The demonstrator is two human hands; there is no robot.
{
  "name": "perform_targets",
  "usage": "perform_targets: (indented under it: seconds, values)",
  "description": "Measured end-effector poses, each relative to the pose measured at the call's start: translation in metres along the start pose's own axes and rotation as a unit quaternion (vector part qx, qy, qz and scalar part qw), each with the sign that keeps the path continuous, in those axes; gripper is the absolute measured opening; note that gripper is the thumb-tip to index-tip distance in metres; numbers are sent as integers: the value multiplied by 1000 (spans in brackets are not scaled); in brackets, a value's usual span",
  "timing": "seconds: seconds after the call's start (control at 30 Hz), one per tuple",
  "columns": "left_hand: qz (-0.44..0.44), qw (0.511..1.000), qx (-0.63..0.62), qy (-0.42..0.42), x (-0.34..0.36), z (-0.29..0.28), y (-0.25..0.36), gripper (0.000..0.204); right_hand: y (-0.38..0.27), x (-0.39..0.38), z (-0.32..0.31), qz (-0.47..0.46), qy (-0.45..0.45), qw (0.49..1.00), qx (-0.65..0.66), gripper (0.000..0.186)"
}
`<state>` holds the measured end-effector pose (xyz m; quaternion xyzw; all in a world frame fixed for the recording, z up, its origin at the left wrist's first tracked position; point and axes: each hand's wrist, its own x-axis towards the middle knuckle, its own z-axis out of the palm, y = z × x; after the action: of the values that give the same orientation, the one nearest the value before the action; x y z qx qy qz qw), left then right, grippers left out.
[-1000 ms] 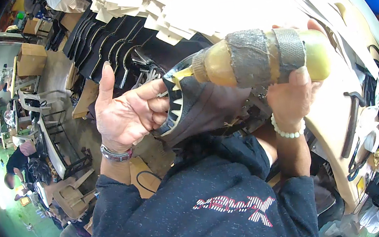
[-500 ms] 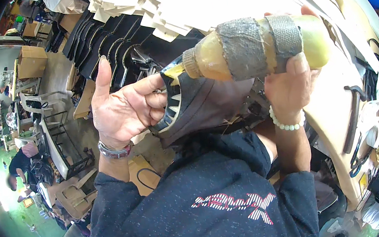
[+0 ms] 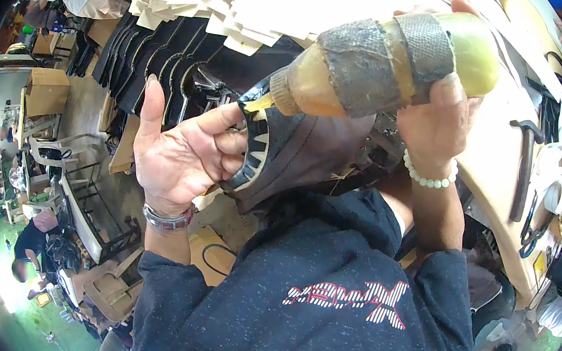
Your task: The person works on a dark shoe, repeatedly folding and pressing the upper material against the sole. They use a hammer to tap the shoe's edge and later apply glue from a bottle along the sole's perimeter.
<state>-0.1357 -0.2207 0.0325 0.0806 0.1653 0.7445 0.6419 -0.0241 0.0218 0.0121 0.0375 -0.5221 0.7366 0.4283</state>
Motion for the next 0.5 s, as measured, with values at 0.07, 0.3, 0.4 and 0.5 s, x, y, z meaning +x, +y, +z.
perform_targets:
  seconds: [0.07, 0.3, 0.4, 0.5]
  values:
    - [1, 1000, -8, -16, 1, -1, -1, 105, -1, -1, -1, -5, -10, 1000, -4, 71]
    - [5, 1000, 10, 0, 2, 4, -2, 107, -6, -6, -8, -16, -36, 999, -8, 70]
    - [12, 1000, -24, -13, 5, 5, -2, 106, -7, -11, -11, -17, -41, 999, -4, 71]
    - [7, 1000, -8, -20, 4, 1, -1, 106, -9, -15, -11, -29, -43, 999, -7, 72]
